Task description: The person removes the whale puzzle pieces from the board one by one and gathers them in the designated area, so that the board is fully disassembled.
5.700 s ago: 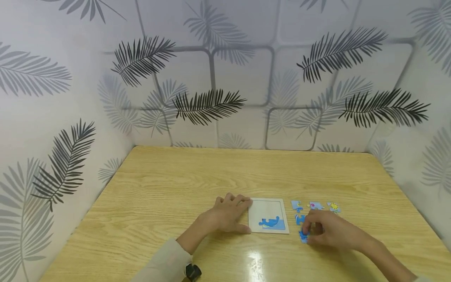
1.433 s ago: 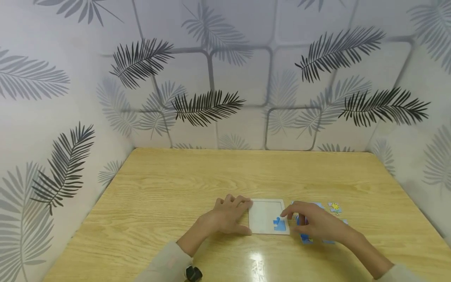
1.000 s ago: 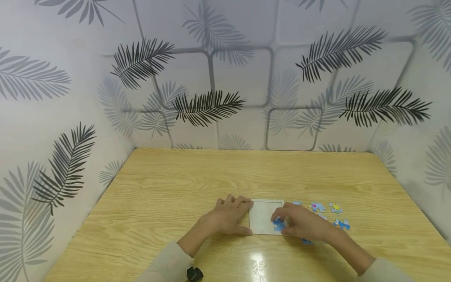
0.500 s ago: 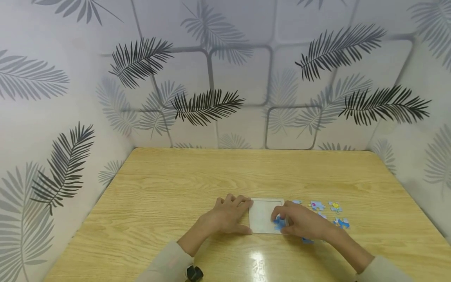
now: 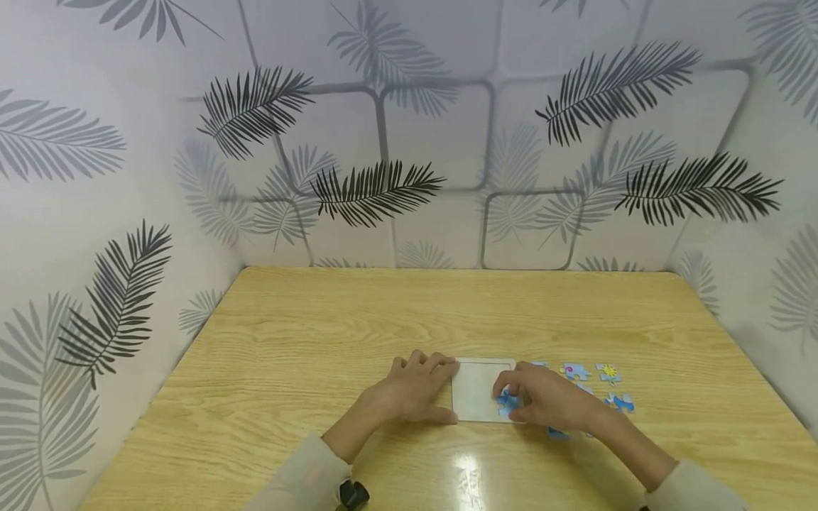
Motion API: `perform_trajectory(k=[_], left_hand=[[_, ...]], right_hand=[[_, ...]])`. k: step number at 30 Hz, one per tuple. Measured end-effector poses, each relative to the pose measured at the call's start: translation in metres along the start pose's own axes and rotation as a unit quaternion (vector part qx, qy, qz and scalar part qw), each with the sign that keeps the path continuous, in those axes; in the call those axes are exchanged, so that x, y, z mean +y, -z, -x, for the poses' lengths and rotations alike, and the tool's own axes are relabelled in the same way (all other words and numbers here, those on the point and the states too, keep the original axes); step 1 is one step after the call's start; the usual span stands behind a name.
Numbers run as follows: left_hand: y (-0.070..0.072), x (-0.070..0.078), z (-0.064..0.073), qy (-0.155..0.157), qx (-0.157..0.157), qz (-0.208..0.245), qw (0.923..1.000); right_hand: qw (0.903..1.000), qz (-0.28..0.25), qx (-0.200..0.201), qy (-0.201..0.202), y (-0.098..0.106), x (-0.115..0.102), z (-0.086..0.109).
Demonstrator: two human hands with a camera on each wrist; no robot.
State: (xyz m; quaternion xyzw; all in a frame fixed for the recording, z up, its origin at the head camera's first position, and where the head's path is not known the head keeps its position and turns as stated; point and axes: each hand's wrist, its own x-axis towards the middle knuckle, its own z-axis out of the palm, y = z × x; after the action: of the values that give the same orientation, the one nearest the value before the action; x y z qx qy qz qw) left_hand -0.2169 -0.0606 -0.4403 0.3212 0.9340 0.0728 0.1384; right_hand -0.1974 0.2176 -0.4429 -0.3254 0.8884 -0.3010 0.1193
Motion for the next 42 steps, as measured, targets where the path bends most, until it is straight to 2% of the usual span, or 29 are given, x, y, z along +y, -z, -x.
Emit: perform_trajectory(k=[10,17,22,42], left_hand=[[-0.0013,-0.0009,-0.0014,-0.001,-0.001,-0.003,1.0],[-0.0061,-0.0038,-0.0044,-0.003,-0.002,0.011,0.9999],[-0.0032,-0.0022,-0.0028,0.0,0.0,-0.001,1.0],[-0.0038,-0.0021,-0.0044,0.004,-0.002,0.001,1.0]], right_hand=[[0.9999,-0.001,-0.013,-0.001,0.0019,0.0029,-0.0019],[0.9995,-0.013,-0.025,0.01,0.0049,0.0038,-0.0015],[0.999,-0.023,-0.033,0.018,0.0082,0.0043,-0.0011],[0.9989,0.012,-0.005,0.045,0.0051,0.0078,0.0033]])
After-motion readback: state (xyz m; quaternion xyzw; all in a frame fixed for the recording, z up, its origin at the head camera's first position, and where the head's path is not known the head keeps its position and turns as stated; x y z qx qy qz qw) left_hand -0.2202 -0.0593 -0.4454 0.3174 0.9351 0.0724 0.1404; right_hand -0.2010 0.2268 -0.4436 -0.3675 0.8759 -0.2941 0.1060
